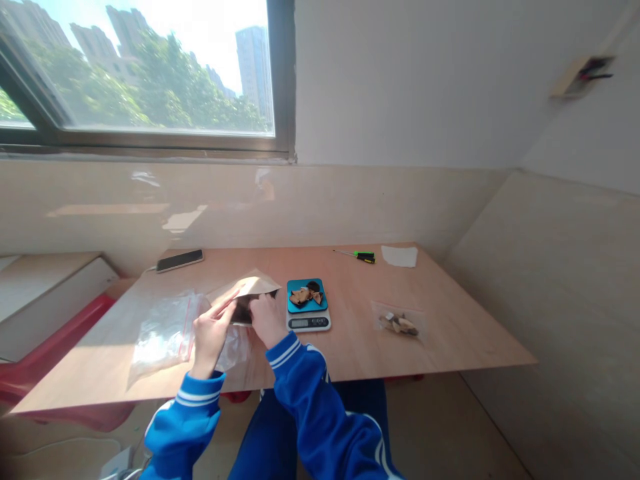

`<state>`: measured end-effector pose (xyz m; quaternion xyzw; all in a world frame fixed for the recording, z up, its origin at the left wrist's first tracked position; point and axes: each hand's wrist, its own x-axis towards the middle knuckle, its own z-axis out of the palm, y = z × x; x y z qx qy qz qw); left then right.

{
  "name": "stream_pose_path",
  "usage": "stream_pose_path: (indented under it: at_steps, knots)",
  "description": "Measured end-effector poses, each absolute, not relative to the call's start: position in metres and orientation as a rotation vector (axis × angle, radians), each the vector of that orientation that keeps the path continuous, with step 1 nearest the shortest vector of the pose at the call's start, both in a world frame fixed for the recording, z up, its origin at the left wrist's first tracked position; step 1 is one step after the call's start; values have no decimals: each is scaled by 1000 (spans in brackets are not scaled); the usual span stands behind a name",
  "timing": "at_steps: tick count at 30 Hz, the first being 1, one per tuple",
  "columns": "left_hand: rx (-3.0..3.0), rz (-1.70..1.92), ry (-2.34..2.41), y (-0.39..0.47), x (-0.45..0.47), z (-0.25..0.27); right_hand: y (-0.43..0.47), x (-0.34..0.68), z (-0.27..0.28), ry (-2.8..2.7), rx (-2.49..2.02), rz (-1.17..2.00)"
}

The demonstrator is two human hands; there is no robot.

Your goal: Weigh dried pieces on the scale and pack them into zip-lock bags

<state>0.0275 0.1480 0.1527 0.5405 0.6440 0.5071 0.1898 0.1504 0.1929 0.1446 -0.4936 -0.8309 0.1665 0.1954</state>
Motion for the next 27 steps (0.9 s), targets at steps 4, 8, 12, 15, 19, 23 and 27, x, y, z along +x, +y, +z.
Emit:
stream_pose_path:
  at_steps: [4,8,12,15,19,23,27]
  knots:
    - [1488,1446,1784,149,25,154,179,165,152,-2142,-1189,569]
    - [1471,1456,1778,149,22,153,165,183,160,-1799,-1020,874]
    - [1454,1503,1788,153,19,157,167,216,157,-1513,-949,1051]
    - [1452,1530,1835,162,15,165,189,243,145,-1547,-1086,870]
    - [1477,1512,1889,176,11,175,234,260,130,-1754,-1419,459]
    - [1457,1505,1876,181,7,179,267,259,122,-1863,-1523,366]
    - [1443,1500,1872,178,4,177,265,269,125,-1943,-1567,323]
